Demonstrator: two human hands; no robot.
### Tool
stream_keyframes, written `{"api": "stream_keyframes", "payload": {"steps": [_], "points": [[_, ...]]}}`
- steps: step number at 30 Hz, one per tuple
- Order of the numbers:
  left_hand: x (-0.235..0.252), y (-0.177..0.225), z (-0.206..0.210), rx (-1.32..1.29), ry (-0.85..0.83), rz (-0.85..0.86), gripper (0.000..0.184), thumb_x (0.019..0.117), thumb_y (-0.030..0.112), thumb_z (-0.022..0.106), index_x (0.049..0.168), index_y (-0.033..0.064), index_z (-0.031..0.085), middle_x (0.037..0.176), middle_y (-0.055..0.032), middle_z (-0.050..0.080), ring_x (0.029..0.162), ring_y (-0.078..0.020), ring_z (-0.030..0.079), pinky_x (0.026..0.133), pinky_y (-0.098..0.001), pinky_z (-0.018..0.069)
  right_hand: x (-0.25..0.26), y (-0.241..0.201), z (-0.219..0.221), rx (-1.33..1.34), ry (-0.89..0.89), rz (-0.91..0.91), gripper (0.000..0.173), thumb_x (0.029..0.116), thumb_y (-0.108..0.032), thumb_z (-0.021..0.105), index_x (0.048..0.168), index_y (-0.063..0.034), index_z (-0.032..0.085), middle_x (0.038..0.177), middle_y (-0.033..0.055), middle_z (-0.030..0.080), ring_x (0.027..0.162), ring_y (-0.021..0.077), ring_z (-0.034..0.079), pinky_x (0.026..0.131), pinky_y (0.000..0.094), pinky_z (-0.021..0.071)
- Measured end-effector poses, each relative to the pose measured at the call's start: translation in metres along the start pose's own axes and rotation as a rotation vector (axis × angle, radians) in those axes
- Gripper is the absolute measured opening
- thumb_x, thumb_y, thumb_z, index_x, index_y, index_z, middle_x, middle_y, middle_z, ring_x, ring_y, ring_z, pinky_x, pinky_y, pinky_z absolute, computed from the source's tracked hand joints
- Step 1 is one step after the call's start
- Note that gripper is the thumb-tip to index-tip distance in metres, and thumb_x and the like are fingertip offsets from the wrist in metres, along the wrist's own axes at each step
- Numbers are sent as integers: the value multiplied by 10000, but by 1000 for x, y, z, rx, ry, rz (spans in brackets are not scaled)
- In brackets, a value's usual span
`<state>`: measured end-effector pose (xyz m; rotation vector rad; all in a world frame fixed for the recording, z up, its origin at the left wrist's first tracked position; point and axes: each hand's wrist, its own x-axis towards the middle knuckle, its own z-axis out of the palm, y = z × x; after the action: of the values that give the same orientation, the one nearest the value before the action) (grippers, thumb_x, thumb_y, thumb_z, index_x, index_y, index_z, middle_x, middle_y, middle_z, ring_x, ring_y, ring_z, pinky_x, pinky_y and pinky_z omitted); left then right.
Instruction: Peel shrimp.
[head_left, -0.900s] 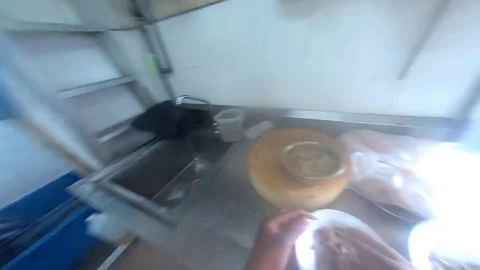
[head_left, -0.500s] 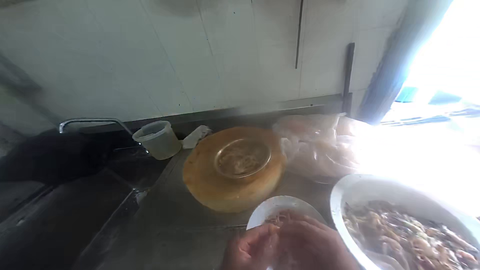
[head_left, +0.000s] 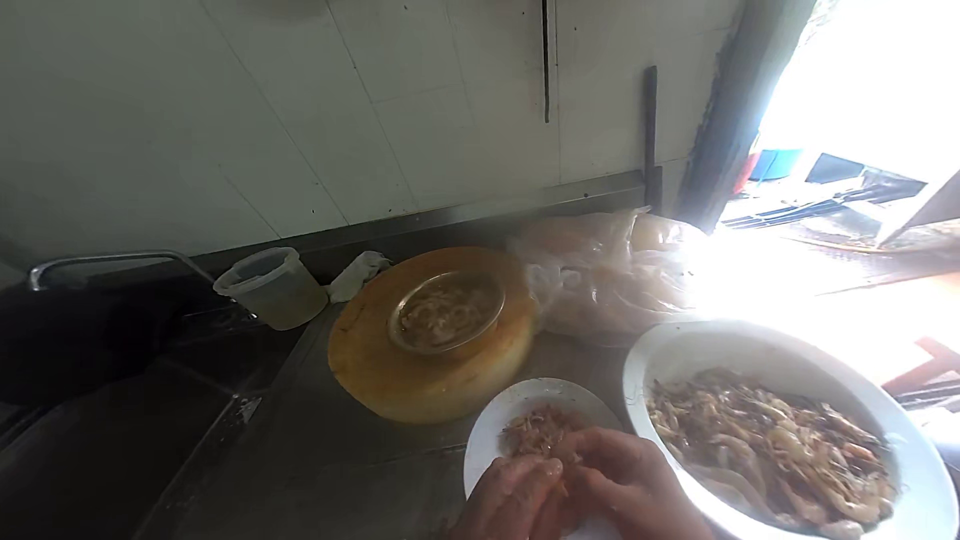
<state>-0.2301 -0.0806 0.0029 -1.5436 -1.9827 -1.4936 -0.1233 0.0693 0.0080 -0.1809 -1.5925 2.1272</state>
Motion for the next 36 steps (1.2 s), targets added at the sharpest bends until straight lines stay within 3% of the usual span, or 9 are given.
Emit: {"api": "stream_keyframes", "payload": {"steps": [4,10,18,20,22,24,27,33,36], "points": [[-4,5,0,-42,13,-49,169,915,63,745,1083,63,767,1082,-66,741,1034,-127,699,931,-290,590,-2,1,3,-14,45,-7,177,861,30,714,1032,5,753,873,109,746,720,174,722,656,349,640],[-4,15,-13,-423,1,-381,140,937,9,686,1055,24,760,1034,-70,745,932,-147,726,812,-307,638,1,8,-2,-155,-28,-129,85,883,-13,746,968,-12,757,904,90,747,730,179,727,650,342,651],[4,19,-31,-768,86,-778,190,997,9,580,1119,-44,715,975,-140,750,835,-227,744,794,-403,640,14,7,-16,-393,97,-302,157,945,-80,587,933,-75,743,898,38,697,707,128,678,580,301,612],[9,16,-37,-720,80,-807,221,1026,31,552,1157,-71,696,1011,-171,739,848,-257,741,804,-418,642,17,9,-20,-780,76,-308,206,983,-181,573,1009,-159,776,1041,-16,725,902,80,698,744,274,619],[12,13,-40,-645,29,-792,253,1052,57,517,1182,-76,690,1051,-181,733,872,-274,739,818,-422,642,18,10,-18,-1068,-54,-226,286,1028,-285,525,1163,-216,767,1297,-34,694,1222,102,629,1019,334,544],[13,10,-41,-529,-26,-728,255,1056,58,512,1180,-60,701,1064,-158,740,893,-266,748,828,-411,651,19,8,-14,-1069,-114,-279,316,1038,-285,518,1256,-209,734,1367,-14,660,1305,126,582,1093,353,503],[11,4,-38,-347,-86,-602,232,1045,91,553,1155,-7,732,1039,-89,746,889,-209,746,818,-373,654,19,-10,-6,-921,-141,-361,310,1002,-326,667,1277,-194,718,1267,24,675,1197,132,624,998,331,560],[11,7,-27,-323,-32,-594,157,994,161,669,972,52,781,877,-50,741,786,-157,722,728,-305,629,18,-8,7,-783,-149,-266,109,980,-238,699,1017,-157,761,964,-31,710,828,20,682,715,188,604],[7,8,-25,-486,-72,-664,203,966,135,707,1114,0,739,1018,-94,738,877,-198,733,794,-353,642,14,-6,10,-767,-117,-182,109,997,-214,659,1014,-139,736,964,-30,703,829,26,674,721,196,595]]}}
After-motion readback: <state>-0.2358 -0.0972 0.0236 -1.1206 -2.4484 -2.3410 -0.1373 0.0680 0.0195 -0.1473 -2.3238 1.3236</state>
